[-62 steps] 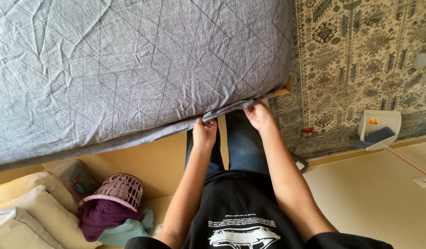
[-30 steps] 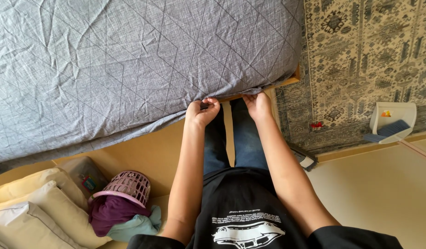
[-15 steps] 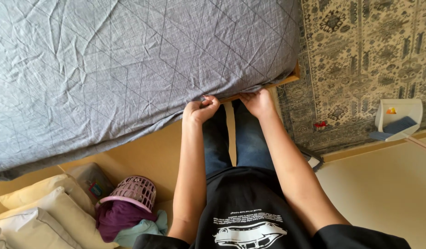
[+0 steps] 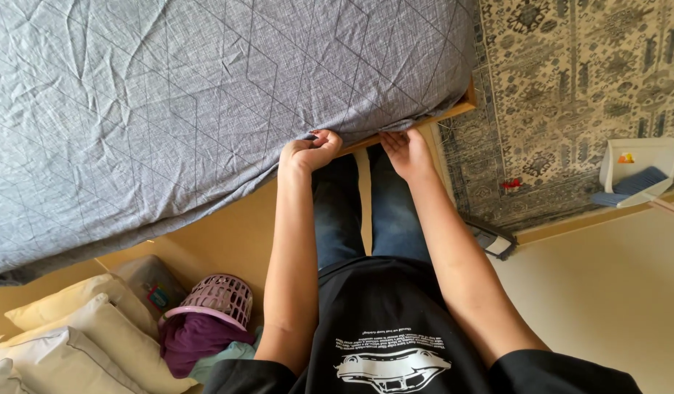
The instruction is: The person is making a bed by tucking a gray patterned fitted sheet around the mattress. They work their way around the perimeter, pulling the fabric tight and smoothing it over the corners and sides to ensure a snug fit.
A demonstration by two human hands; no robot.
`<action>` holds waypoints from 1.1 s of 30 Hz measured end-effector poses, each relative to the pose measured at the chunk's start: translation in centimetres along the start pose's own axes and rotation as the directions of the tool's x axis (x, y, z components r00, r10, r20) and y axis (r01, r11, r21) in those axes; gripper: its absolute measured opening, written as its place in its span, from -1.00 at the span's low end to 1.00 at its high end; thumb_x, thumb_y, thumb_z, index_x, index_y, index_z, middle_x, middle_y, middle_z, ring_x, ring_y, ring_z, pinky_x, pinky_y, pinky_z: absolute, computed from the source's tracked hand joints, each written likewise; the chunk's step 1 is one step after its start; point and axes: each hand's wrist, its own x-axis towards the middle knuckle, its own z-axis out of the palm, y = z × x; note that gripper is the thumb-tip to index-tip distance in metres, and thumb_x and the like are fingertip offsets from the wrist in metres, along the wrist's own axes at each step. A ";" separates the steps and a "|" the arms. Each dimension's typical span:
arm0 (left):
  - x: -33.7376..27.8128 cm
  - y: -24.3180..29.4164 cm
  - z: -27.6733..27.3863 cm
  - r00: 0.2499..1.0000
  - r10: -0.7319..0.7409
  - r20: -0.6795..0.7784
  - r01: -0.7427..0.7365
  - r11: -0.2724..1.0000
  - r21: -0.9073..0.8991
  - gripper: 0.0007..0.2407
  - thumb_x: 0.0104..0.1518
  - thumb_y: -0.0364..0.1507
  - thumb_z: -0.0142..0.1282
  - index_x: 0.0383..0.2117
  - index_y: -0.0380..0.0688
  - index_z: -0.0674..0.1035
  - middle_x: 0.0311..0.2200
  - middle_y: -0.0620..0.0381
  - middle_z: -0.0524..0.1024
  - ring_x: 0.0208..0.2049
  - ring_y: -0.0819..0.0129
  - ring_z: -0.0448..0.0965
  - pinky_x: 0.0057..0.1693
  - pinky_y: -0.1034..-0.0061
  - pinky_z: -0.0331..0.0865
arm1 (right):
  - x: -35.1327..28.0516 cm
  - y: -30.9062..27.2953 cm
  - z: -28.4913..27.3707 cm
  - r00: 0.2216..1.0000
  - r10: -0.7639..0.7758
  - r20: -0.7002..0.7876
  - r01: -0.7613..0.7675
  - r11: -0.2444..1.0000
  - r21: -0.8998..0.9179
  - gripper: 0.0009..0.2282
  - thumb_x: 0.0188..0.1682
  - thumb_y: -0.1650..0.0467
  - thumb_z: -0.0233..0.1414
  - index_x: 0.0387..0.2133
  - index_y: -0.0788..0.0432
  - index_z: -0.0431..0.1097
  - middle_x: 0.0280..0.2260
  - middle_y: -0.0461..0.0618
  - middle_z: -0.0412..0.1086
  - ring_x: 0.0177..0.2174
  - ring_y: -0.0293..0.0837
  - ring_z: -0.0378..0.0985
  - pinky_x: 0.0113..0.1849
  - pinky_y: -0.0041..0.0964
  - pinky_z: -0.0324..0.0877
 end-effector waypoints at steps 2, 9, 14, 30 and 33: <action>-0.4 -0.4 0.2 1.000 -0.004 -0.014 0.004 1.000 -0.014 -0.86 0.11 -0.63 -0.31 -0.53 -0.27 0.37 -0.55 0.08 0.28 -0.54 0.40 0.22 -0.39 0.52 0.23 | 2.6 0.8 -1.5 0.996 -0.074 0.052 0.070 0.995 0.065 -0.67 0.11 0.26 0.00 -0.01 0.27 0.27 -0.05 0.09 0.34 -0.02 0.03 0.42 0.14 0.01 0.33; -2.1 -2.4 0.9 0.992 -0.087 -0.094 0.076 0.991 -0.114 -0.85 0.11 -0.65 -0.27 -0.56 -0.22 0.37 -0.54 0.11 0.28 -0.54 0.41 0.23 -0.43 0.57 0.18 | 2.7 2.0 2.7 0.999 -0.015 -0.051 0.023 0.985 0.173 -0.61 0.01 0.19 -0.12 -0.01 0.16 0.31 -0.09 0.02 0.37 -0.05 0.02 0.39 0.09 0.00 0.25; -3.7 -4.0 1.1 0.991 -0.046 -0.127 0.023 0.985 -0.173 -0.87 0.11 -0.66 -0.27 -0.51 -0.22 0.37 -0.39 0.08 0.30 -0.53 0.41 0.22 -0.42 0.54 0.19 | 4.3 3.0 -0.4 0.993 0.048 -0.110 -0.030 0.986 0.161 -0.62 0.04 0.21 -0.04 0.00 0.20 0.24 -0.08 0.07 0.35 -0.02 0.08 0.38 0.16 0.07 0.25; -5.4 -5.1 -8.6 0.853 0.076 0.517 -0.313 0.866 0.389 -0.80 0.03 -0.47 -0.02 -0.35 -0.43 0.35 -0.36 -0.06 0.37 -0.21 0.00 0.49 0.03 0.15 0.43 | 0.6 3.2 0.9 0.998 -0.059 0.038 0.044 0.948 0.315 -0.67 0.01 0.27 0.00 -0.01 0.17 0.33 -0.09 0.01 0.45 -0.08 0.02 0.49 -0.03 0.04 0.43; -1.5 0.5 -10.7 0.824 0.134 0.550 -0.467 0.711 0.526 -0.68 -0.12 -0.49 -0.09 -0.21 -0.42 0.43 -0.19 -0.26 0.49 -0.02 -0.12 0.47 0.21 0.02 0.27 | -0.4 2.4 4.2 0.920 -0.348 -0.177 0.342 0.937 -0.063 -0.69 -0.03 0.38 -0.06 0.01 0.10 0.31 -0.17 0.00 0.46 -0.29 -0.05 0.55 -0.32 -0.03 0.52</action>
